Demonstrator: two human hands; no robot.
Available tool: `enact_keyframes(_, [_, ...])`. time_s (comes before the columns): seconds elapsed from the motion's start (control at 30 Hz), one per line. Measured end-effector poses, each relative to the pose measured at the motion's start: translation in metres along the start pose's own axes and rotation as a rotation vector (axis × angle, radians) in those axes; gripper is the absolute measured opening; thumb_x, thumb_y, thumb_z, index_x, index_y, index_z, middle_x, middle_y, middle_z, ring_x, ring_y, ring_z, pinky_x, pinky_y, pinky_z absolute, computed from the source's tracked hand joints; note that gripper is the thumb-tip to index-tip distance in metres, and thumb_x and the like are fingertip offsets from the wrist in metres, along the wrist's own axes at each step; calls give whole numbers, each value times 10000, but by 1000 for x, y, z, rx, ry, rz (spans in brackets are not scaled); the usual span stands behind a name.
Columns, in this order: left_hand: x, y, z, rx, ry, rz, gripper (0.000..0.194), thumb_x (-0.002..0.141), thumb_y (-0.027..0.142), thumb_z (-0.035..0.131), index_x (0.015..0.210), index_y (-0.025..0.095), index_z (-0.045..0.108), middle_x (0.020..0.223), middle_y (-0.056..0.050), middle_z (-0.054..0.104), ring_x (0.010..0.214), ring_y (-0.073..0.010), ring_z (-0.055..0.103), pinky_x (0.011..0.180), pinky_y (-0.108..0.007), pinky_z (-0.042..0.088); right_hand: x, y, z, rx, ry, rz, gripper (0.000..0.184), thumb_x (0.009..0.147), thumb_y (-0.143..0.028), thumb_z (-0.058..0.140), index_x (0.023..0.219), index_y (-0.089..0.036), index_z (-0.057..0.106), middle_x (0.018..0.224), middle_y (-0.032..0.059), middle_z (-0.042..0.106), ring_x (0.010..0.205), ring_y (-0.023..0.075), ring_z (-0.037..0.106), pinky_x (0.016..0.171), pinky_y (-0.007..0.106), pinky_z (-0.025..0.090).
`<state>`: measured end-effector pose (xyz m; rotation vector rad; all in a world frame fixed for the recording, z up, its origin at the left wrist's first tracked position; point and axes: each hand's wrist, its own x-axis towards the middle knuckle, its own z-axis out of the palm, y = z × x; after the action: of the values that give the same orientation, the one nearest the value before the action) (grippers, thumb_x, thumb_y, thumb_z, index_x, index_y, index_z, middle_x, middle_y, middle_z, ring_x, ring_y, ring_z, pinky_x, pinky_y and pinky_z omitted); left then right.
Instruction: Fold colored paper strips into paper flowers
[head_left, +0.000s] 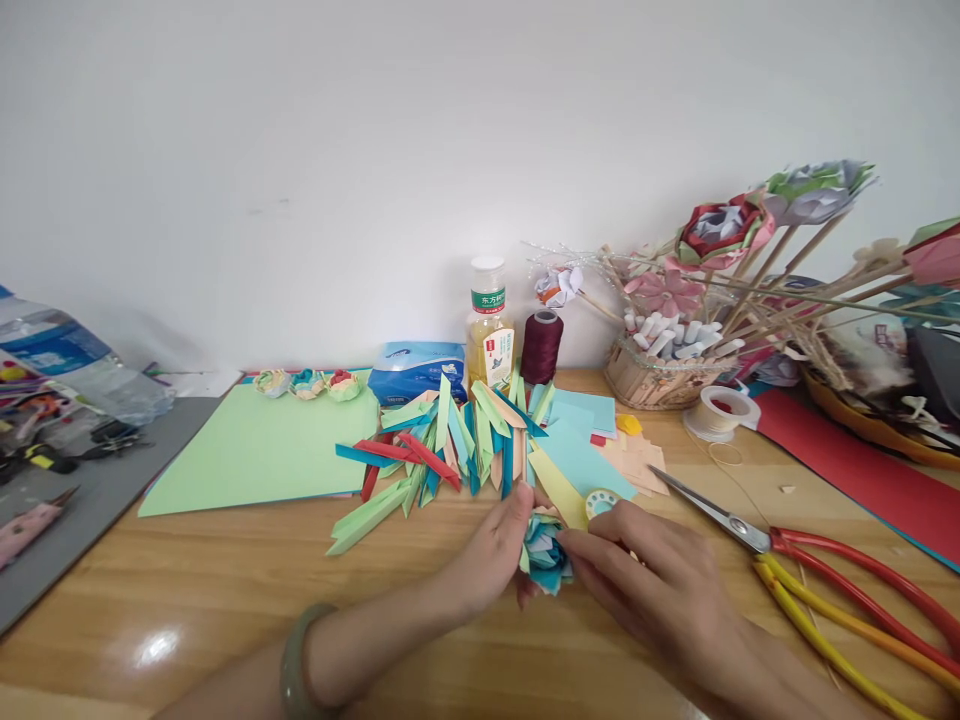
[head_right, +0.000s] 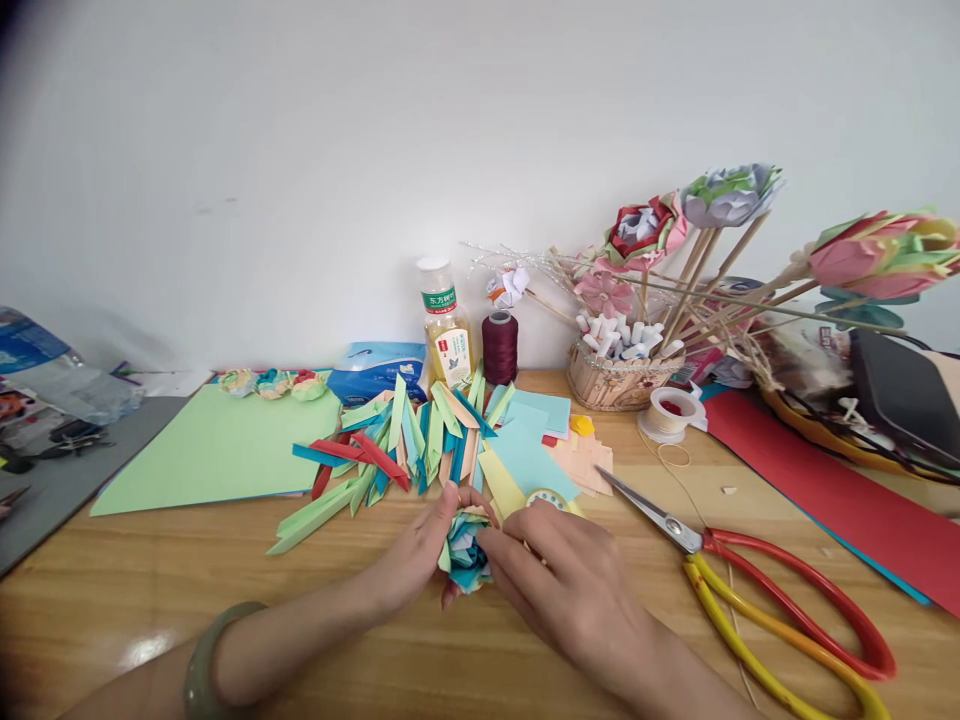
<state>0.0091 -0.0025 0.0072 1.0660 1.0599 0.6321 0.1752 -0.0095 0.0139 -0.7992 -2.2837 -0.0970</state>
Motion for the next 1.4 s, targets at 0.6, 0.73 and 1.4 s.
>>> enact_keyframes(0.6, [-6,1,2,84,35,32,627,712,738,216,897,195,469,662,9,429,473,-106,439,388,-230,374,2,-3,-3,75,-87,101,124,841,-152,493,903,-174,598,670,17,569,586,117,524,520,229,392])
enact_keyframes(0.73, [-7,-1,0,123,56,68,597,742,708,200,898,193,459,681,12,405,497,-104,430,402,-226,377,5,-3,-5,8,-111,58,137,860,-164,473,884,-160,608,635,15,543,552,122,495,485,244,348])
enact_keyframes(1.4, [3,-4,-7,-95,-38,-59,639,725,728,211,757,160,502,467,25,466,349,-76,391,337,-194,287,15,-1,-5,396,-202,471,147,839,-209,484,769,-198,613,618,-1,553,518,102,498,445,206,381])
